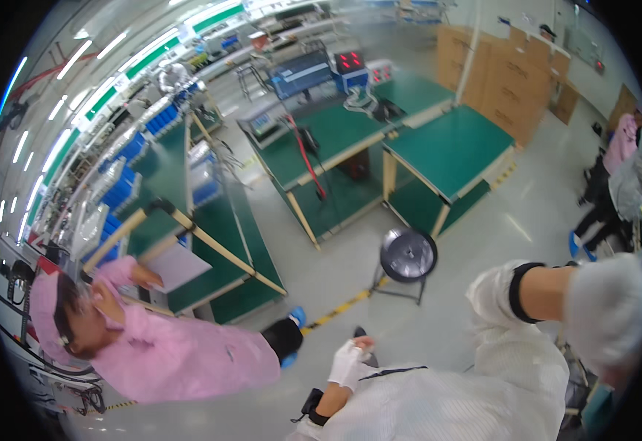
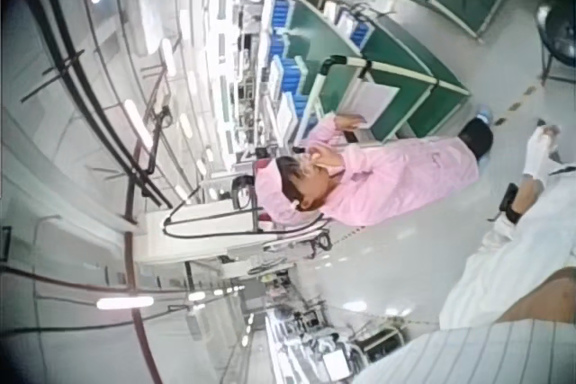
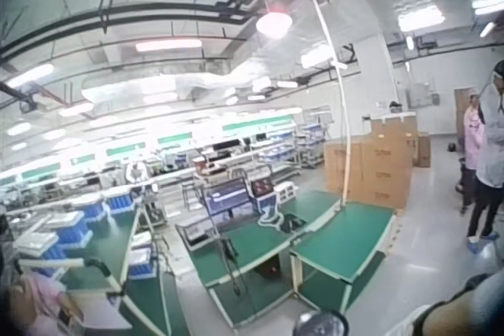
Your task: Testing and scanning battery packs in an industrial assembly line setting.
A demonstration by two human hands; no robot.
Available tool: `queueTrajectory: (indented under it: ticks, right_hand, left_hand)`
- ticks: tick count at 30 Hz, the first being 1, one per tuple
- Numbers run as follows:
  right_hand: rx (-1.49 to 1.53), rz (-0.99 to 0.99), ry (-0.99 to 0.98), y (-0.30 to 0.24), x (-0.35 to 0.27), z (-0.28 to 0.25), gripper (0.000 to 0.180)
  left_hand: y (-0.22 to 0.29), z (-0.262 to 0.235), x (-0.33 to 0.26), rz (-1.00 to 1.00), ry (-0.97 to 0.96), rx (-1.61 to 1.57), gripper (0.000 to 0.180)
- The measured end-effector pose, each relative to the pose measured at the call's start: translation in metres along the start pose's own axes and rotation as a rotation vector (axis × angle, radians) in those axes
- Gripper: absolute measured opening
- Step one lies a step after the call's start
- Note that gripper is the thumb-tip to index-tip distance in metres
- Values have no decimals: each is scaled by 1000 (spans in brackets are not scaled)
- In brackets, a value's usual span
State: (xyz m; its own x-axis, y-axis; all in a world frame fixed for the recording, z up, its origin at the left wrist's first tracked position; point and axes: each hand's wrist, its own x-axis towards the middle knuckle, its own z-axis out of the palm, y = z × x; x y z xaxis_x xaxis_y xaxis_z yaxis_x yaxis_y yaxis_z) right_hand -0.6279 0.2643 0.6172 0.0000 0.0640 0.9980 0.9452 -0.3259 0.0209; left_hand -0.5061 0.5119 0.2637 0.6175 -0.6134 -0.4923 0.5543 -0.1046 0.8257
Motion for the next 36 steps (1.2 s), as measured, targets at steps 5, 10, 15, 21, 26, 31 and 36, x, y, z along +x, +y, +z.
queueTrajectory:
  ticks: [5, 10, 15, 21, 26, 31, 36]
  right_hand:
    - [-275, 800, -475, 183, -82, 28, 14]
    - [-221, 1396, -865, 311, -206, 48, 24]
    - [-119, 1592, -850, 434, -324, 67, 26]
    - [204, 1840, -668, 614, -406, 108, 20]
    - [217, 1816, -623, 770, -433, 162, 17]
    - [171, 1755, -654, 914, -444, 253, 25]
    - [25, 1796, -560, 1036, -454, 365, 28]
  left_hand:
    - [98, -37, 103, 98, 20, 102, 23]
    - [172, -69, 199, 112, 57, 74, 24]
    - [187, -108, 303, 0, 166, -40, 27]
    - [177, -189, 405, -219, 450, -228, 29]
    - [193, -251, 451, -295, 752, -284, 31]
    - [184, -290, 465, -190, 938, -561, 31]
    - [193, -312, 486, -190, 1050, -634, 24]
